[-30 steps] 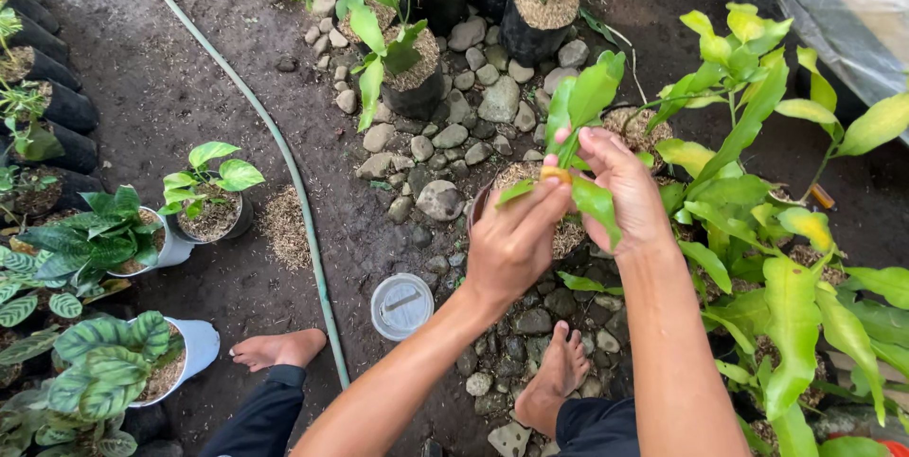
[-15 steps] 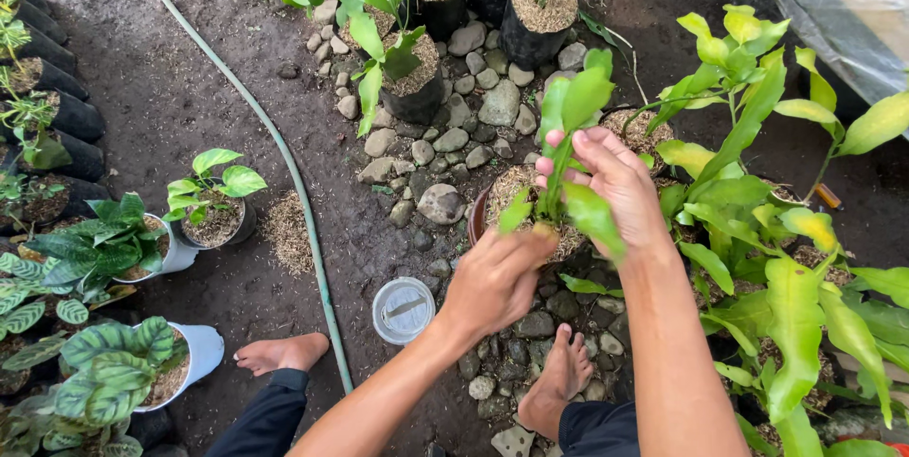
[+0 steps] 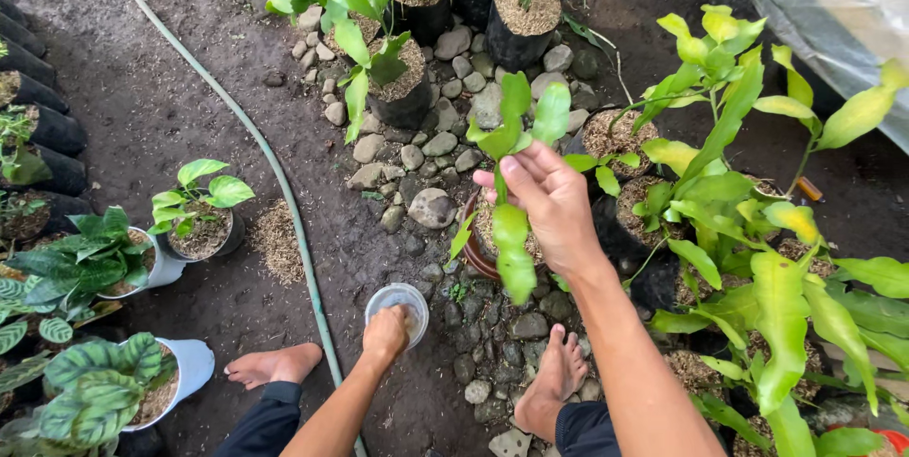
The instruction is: The person sits on the ground and wipes the leaves of several potted plants using a small yellow sponge. They dip the sponge into a small plastic container of water and clean the leaves of different plants one by one.
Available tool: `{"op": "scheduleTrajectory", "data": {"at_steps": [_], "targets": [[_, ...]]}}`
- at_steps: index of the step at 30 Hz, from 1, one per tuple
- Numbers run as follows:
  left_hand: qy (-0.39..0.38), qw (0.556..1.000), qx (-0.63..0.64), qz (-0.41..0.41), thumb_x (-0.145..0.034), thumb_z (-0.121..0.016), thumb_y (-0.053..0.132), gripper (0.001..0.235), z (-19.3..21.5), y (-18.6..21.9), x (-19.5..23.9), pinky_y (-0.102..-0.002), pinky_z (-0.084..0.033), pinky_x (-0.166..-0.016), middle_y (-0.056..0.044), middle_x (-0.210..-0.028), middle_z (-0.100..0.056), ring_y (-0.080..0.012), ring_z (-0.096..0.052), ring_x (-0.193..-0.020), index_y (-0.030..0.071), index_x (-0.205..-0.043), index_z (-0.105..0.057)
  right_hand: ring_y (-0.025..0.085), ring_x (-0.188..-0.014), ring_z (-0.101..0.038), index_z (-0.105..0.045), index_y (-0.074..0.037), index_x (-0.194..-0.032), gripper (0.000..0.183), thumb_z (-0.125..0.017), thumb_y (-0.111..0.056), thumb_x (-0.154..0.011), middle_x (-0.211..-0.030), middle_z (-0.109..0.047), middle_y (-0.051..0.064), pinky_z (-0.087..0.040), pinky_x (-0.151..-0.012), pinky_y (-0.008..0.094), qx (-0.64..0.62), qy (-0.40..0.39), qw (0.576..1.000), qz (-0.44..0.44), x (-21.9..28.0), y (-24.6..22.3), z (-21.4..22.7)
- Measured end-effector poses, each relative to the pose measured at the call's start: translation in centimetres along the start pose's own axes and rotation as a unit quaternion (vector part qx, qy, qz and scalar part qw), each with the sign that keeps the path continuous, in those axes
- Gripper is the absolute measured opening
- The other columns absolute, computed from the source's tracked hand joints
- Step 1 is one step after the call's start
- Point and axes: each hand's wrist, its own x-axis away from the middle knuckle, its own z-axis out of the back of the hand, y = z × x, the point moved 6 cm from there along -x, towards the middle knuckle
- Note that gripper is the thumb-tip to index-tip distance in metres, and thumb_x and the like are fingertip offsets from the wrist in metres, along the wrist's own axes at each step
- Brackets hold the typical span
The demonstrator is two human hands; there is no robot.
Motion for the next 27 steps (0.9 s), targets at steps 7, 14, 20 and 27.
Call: {"op": "scheduleTrajectory", "data": {"at_steps": [7,14,20,27], "targets": [[0.071,0.989,0.126,0.028,-0.085,-0.062,0.030,0.029,12.5,3.3,5.5,-0.048,-0.059,-0.084,-0.022,-0.088,-0.076,-0.0384,-0.076,-0.088,0.013,-0.104,-0.077,0.021,-0.102,-0.073,-0.061,-0.001,-0.127,0.029,-0.062,-0.016,-0.102,-0.119,-0.069,0.010,-0.061,-0.087,0.034,-0.148,0.043,0.988,0.000,-0.3,2.2,0.4],[0.163,0.911,0.336,-0.176,-0.086,-0.072,0.011,0.029,32.2,14.2,14.9,-0.029,-0.057,-0.067,-0.006,-0.090,-0.082,-0.0126,-0.073,-0.078,0.009,-0.116,-0.074,0.020,-0.102,-0.073,-0.062,-0.001,-0.125,0.026,-0.063,-0.015,-0.103,-0.117,-0.072,0.010,-0.059,-0.088,0.033,-0.142,0.088,0.985,0.039,-0.7,4.2,-1.1],[0.423,0.763,0.120,-0.475,-0.090,-0.070,-0.002,0.035,39.6,26.7,18.6,-0.038,-0.062,-0.089,-0.009,-0.118,-0.074,-0.0268,-0.071,-0.106,0.008,-0.123,-0.068,0.013,-0.110,-0.067,-0.061,-0.002,-0.134,0.034,-0.064,-0.008,-0.101,-0.123,-0.071,0.007,-0.055,-0.095,0.029,-0.039,0.064,0.993,0.094,-0.3,3.7,-1.3],[0.347,0.835,0.052,-0.424,-0.085,-0.067,0.001,0.030,38.2,30.1,14.7,-0.039,-0.058,-0.080,-0.013,-0.105,-0.073,-0.0306,-0.069,-0.098,0.003,-0.115,-0.070,0.014,-0.113,-0.065,-0.058,0.003,-0.139,0.043,-0.064,0.001,-0.096,-0.128,-0.066,0.010,-0.055,-0.098,0.029,-0.033,0.103,0.989,0.104,-0.1,4.5,-0.6]]}}
